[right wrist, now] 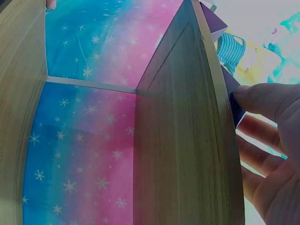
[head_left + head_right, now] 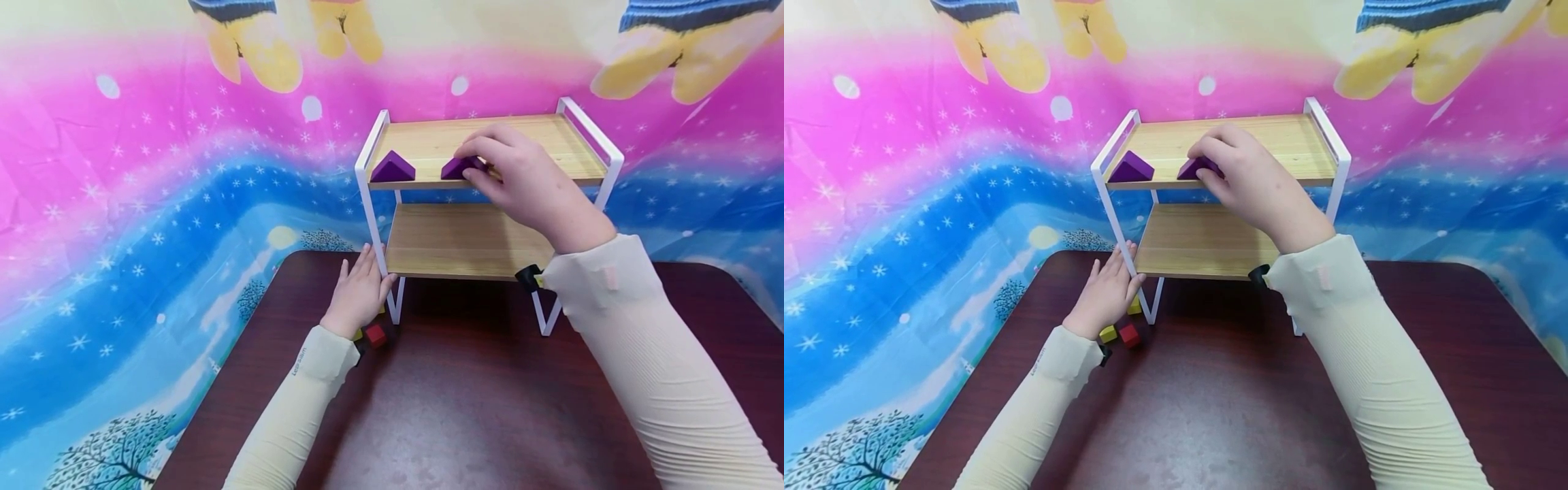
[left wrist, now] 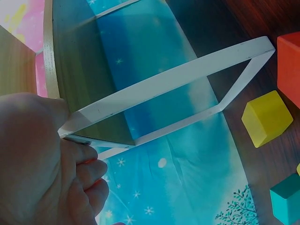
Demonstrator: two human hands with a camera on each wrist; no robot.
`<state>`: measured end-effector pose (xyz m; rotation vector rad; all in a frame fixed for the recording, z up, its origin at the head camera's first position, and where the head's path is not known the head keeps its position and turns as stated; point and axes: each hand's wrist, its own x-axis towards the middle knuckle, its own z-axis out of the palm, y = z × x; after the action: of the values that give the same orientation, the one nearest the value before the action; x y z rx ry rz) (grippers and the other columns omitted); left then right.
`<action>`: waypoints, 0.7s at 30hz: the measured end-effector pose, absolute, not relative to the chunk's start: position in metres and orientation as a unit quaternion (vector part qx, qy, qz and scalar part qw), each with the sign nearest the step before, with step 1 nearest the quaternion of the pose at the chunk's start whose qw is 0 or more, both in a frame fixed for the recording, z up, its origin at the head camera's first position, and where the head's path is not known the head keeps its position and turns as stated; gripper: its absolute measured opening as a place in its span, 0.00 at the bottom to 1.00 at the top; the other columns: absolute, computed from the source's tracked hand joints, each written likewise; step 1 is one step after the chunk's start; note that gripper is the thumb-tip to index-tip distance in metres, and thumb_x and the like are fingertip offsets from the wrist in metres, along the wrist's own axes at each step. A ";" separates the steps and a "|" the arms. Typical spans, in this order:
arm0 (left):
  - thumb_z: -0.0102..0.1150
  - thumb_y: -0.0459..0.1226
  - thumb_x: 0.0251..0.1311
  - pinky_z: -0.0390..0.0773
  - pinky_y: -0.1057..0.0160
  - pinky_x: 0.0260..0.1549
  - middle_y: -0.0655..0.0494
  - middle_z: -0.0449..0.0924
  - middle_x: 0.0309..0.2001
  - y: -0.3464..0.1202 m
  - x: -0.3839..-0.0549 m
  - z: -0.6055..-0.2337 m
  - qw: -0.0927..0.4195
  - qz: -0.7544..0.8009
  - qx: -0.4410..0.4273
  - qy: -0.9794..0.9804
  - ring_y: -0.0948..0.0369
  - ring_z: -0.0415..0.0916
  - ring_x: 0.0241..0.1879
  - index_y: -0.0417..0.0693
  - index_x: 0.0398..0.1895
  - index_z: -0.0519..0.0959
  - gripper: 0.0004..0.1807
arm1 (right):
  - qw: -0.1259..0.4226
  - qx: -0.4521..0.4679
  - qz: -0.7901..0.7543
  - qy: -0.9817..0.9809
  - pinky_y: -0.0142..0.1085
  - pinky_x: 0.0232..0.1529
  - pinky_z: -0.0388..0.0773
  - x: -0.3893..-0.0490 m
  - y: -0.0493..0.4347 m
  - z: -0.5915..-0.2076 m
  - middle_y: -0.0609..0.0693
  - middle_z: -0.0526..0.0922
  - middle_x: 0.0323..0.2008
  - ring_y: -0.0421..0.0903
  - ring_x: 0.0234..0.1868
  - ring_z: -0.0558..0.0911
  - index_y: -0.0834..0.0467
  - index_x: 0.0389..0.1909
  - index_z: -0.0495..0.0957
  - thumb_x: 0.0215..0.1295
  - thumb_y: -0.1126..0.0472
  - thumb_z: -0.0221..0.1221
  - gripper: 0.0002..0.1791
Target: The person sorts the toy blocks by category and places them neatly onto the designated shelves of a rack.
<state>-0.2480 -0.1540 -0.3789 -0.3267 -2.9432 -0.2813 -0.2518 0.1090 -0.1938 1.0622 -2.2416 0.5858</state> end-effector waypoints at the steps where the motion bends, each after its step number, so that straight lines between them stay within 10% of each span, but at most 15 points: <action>1: 0.28 0.57 0.70 0.35 0.46 0.67 0.55 0.41 0.74 -0.154 -0.248 -0.379 0.084 -0.094 -0.110 -0.986 0.62 0.30 0.72 0.54 0.75 0.42 0.35 | 0.294 0.399 0.220 -0.840 0.44 0.49 0.76 -0.252 0.109 -0.194 0.54 0.76 0.48 0.48 0.49 0.75 0.60 0.48 0.79 0.61 0.67 0.60 0.13; 21: 0.28 0.58 0.69 0.34 0.45 0.67 0.55 0.41 0.74 -0.155 -0.250 -0.381 0.083 -0.080 -0.106 -0.988 0.60 0.33 0.73 0.54 0.75 0.42 0.36 | 0.326 0.377 0.237 -0.834 0.46 0.45 0.78 -0.242 0.120 -0.197 0.53 0.78 0.45 0.49 0.44 0.78 0.59 0.49 0.78 0.61 0.66 0.60 0.15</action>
<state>-0.2499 -0.1545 -0.3811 -0.3179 -2.9495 -0.2399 -0.2417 0.1205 -0.1974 0.9878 -2.1848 0.6216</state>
